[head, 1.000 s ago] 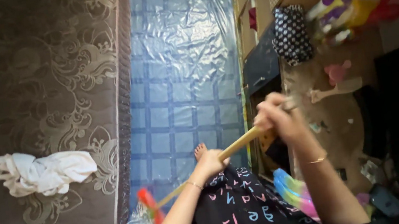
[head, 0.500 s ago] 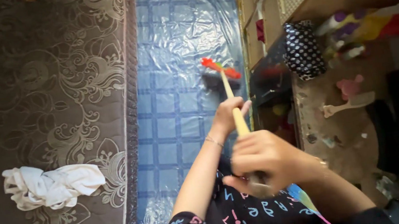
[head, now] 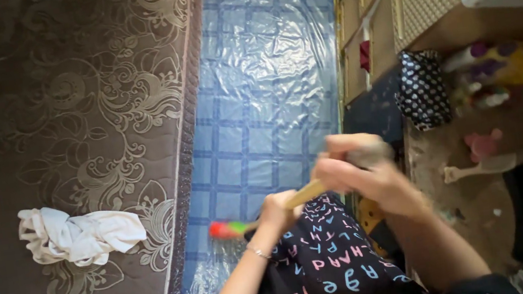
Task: Sweeping the floor with a broom.
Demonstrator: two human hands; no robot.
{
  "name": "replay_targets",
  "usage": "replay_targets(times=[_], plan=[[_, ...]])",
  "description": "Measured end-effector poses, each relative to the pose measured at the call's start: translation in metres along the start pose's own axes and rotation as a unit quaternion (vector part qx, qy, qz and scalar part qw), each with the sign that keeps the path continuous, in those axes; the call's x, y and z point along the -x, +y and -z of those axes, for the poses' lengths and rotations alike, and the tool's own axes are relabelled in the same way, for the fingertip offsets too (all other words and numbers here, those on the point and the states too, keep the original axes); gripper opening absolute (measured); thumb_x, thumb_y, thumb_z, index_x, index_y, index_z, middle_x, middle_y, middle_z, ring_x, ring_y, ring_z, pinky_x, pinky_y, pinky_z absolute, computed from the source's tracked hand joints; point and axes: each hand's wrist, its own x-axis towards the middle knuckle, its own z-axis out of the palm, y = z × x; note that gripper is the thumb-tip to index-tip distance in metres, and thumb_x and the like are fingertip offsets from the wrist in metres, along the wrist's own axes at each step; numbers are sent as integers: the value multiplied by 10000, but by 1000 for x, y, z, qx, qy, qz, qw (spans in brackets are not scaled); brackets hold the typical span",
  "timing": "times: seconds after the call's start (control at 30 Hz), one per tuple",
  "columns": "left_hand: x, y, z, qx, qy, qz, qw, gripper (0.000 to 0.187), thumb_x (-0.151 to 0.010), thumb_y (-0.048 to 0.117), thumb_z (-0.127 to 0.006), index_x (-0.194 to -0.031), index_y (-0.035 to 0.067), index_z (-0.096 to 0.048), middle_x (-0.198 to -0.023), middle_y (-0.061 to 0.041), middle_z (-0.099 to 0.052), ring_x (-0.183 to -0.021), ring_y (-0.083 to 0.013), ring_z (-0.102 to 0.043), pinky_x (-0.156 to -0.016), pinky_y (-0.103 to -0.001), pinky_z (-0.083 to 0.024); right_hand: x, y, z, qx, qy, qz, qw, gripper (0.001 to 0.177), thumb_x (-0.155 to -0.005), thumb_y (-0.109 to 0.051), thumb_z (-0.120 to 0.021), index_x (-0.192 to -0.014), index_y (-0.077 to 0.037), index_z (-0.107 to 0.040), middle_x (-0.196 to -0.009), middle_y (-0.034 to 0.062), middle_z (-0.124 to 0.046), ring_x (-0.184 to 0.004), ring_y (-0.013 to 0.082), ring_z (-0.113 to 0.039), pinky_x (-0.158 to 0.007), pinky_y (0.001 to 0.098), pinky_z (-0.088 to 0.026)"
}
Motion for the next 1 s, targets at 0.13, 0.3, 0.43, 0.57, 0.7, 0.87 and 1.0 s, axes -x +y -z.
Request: replay_targets(times=[0.13,0.3,0.43,0.57,0.7,0.87,1.0], plan=[[7,-49,-4,5,10,92,996,150,-867,253,-685,-866,118,-750,-806,-170,-712,-787,-407,-696,-648,-465,-567,-57,62,-2,-116,15,-3,993,323,-982,-37,-613,-710,-66,-441,-570,6,-510,-505,91,-501,-459,259,-405],[-37,-50,1,16,-75,136,988,173,-838,270,-704,-828,100,-733,-823,-169,-721,-808,-406,-696,-692,-452,-561,-77,65,38,-70,62,37,995,308,-1004,-31,-609,-720,-53,-493,-584,10,-512,-544,103,-541,-514,268,-431],[-109,2,-1,31,-88,60,994,212,-877,290,-713,-807,91,-694,-820,-175,-702,-805,-407,-692,-667,-446,-556,-82,26,83,-89,145,73,983,324,-991,4,-565,-692,-67,-462,-556,5,-478,-480,105,-484,-461,276,-403],[-181,73,-6,98,-105,10,990,174,-838,233,-720,-808,79,-643,-753,-180,-671,-717,-391,-683,-623,-436,-546,-58,-48,123,-63,143,215,964,359,-1016,36,-531,-713,-100,-394,-565,-2,-442,-447,117,-444,-469,301,-364],[-243,104,-32,119,-23,-96,988,288,-920,260,-735,-755,67,-599,-699,-176,-631,-665,-381,-655,-583,-435,-511,-52,-98,138,23,-19,341,940,307,-900,-120,-641,-652,-97,-461,-549,40,-493,-452,173,-498,-474,338,-423],[-302,67,-70,117,35,-89,989,318,-964,239,-706,-734,57,-583,-674,-173,-600,-625,-377,-629,-571,-429,-491,-100,-64,136,240,-141,361,890,354,-864,-45,-795,-693,-62,-486,-679,77,-553,-583,240,-552,-537,365,-404],[-331,62,-84,118,45,-65,990,298,-939,204,-719,-730,38,-587,-686,-190,-603,-613,-393,-609,-561,-432,-488,-120,-54,160,252,-109,352,895,385,-833,-40,-808,-647,-72,-472,-600,72,-466,-552,245,-513,-527,380,-372]])
